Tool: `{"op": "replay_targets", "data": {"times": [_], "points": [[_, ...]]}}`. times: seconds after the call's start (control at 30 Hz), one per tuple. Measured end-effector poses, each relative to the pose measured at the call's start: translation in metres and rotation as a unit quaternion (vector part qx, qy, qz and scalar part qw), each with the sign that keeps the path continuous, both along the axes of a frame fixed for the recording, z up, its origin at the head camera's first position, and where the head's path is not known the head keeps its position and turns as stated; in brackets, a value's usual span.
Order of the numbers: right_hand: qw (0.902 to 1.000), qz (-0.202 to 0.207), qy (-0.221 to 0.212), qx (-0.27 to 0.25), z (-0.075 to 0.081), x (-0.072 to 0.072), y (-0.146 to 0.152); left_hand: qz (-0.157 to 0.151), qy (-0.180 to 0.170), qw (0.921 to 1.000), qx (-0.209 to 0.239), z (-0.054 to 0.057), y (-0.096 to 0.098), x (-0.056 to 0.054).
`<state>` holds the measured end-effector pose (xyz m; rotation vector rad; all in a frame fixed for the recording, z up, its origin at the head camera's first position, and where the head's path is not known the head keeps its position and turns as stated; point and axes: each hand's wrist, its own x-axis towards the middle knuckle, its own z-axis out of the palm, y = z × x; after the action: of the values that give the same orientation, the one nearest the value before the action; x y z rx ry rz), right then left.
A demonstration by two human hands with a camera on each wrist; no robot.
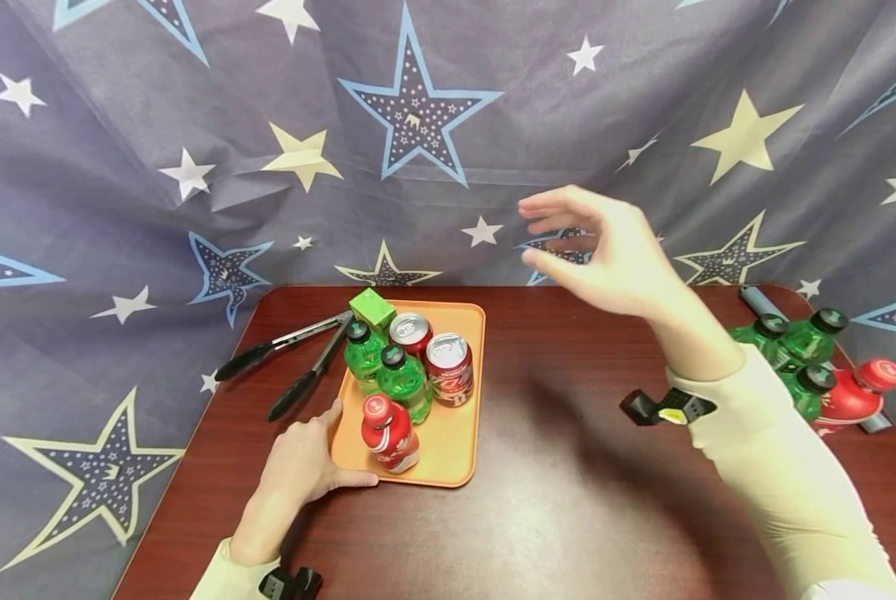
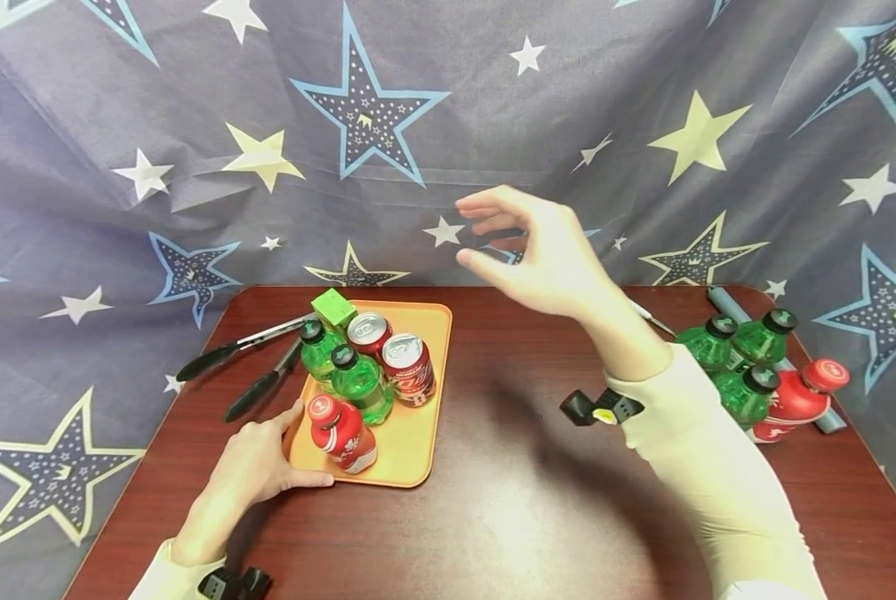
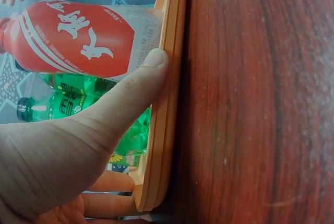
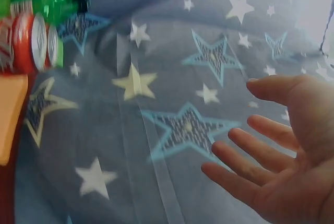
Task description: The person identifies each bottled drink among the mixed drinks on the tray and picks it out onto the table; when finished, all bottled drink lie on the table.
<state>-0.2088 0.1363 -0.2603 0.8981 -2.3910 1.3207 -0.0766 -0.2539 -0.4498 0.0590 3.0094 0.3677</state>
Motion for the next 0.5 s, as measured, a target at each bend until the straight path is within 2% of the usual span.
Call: {"op": "replay_targets", "data": {"times": [0.27,0.5], "points": [[0.9963,0.085,0.008,-0.008,-0.024,0.018,-0.033,0.008,-0.003,0.9999,0.006,0.000,0.000,0.001],[0.9895,0.143,-0.021,-0.001,-0.053,0.029,-0.059,0.013,-0.003,0.9999,0.010,0.000,0.000,0.001]]}}
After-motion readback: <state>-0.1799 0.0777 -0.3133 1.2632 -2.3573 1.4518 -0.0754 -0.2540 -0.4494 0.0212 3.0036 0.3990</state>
